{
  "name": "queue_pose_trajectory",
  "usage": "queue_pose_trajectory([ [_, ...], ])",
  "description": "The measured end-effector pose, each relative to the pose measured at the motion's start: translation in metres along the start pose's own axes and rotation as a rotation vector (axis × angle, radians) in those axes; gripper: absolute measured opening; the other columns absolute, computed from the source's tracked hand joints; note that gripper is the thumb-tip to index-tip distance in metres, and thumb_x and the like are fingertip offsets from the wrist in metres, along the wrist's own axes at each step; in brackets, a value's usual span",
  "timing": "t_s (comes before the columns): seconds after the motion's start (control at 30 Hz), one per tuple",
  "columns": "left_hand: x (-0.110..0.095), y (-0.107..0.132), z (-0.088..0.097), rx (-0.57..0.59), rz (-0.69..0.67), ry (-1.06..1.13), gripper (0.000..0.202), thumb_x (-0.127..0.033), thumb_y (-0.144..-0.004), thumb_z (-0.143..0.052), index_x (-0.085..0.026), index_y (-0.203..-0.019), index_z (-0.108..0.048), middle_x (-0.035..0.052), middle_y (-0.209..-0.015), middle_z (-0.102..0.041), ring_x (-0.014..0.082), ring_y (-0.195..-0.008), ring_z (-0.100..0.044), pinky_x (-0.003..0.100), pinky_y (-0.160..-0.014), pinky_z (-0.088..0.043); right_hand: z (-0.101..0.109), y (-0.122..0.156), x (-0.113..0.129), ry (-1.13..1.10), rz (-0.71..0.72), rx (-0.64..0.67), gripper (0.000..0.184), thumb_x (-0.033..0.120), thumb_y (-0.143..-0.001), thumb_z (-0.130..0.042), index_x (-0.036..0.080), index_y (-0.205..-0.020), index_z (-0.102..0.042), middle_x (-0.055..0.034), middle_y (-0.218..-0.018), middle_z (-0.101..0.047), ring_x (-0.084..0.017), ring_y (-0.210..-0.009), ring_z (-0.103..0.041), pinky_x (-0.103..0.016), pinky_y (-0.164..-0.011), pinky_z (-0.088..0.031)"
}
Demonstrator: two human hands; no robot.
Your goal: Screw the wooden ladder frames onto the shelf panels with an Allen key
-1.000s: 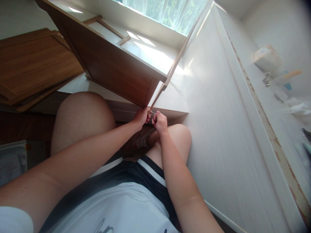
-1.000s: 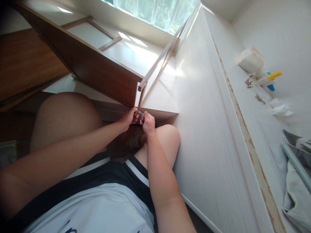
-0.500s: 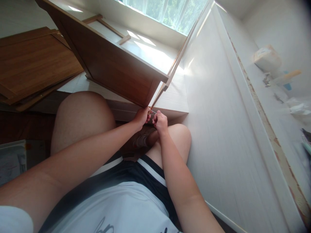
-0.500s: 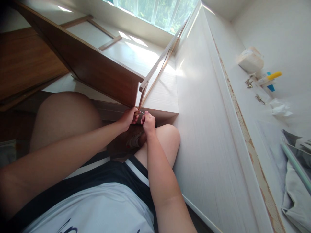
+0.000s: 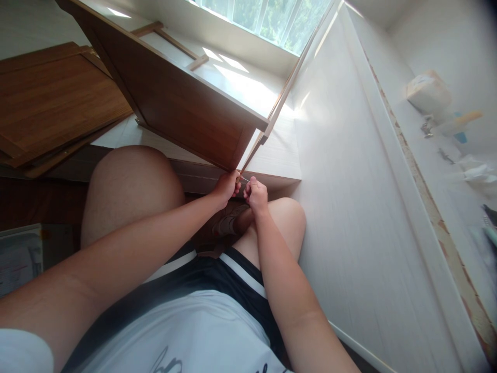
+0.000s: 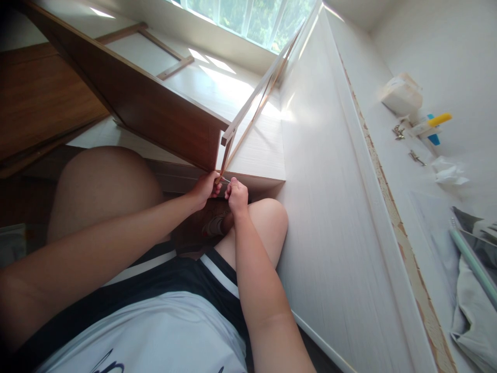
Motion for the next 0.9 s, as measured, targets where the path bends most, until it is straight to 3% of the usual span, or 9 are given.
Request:
queue_pose_trajectory([
  [0.27, 0.0002, -0.0006, 0.0003, 0.006, 0.008, -0.005, 0.026, -0.037, -0.082, -0.046, -0.017, -0.076, -0.061, -0.0018, -0.056, -0.052, 0.0089, -0.044, -0.044, 0.021, -0.041, -0.032, -0.0002, 0.0006, 0.0026, -0.038, 0.08, 0.001, 0.05, 0.056, -0.094, -0.044, 0.02, -0.059, -0.044, 0.0032, -0.043, -0.047, -0.008, -0.036, -0.039, -0.021, -0.038, -0.028],
  [0.5, 0.0006, -0.0013, 0.0008, -0.002, 0.0, -0.006, 0.025, -0.037, -0.082, -0.046, -0.018, -0.078, -0.061, -0.0021, -0.056, -0.052, 0.0086, -0.043, -0.045, 0.02, -0.042, -0.032, -0.0011, -0.0015, -0.0033, -0.005, 0.005, 0.004, 0.052, 0.058, -0.093, -0.044, 0.02, -0.057, -0.044, 0.0032, -0.041, -0.047, -0.008, -0.035, -0.038, -0.021, -0.037, -0.028],
  [0.9, 0.0013, -0.0019, 0.0009, -0.002, 0.003, -0.006, 0.027, -0.038, -0.083, -0.046, -0.018, -0.077, -0.062, -0.0018, -0.056, -0.052, 0.0089, -0.043, -0.045, 0.021, -0.042, -0.032, -0.0013, -0.0012, -0.0014, -0.027, -0.003, 0.008, 0.052, 0.059, -0.092, -0.043, 0.02, -0.058, -0.043, 0.0027, -0.042, -0.048, -0.008, -0.035, -0.037, -0.021, -0.036, -0.026],
])
Point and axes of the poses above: each hand's wrist, its own y-axis away from the middle knuckle, its own z-axis out of the back of the hand, x = y × z, the point moved 4 cm from there along -y, towards the middle knuckle
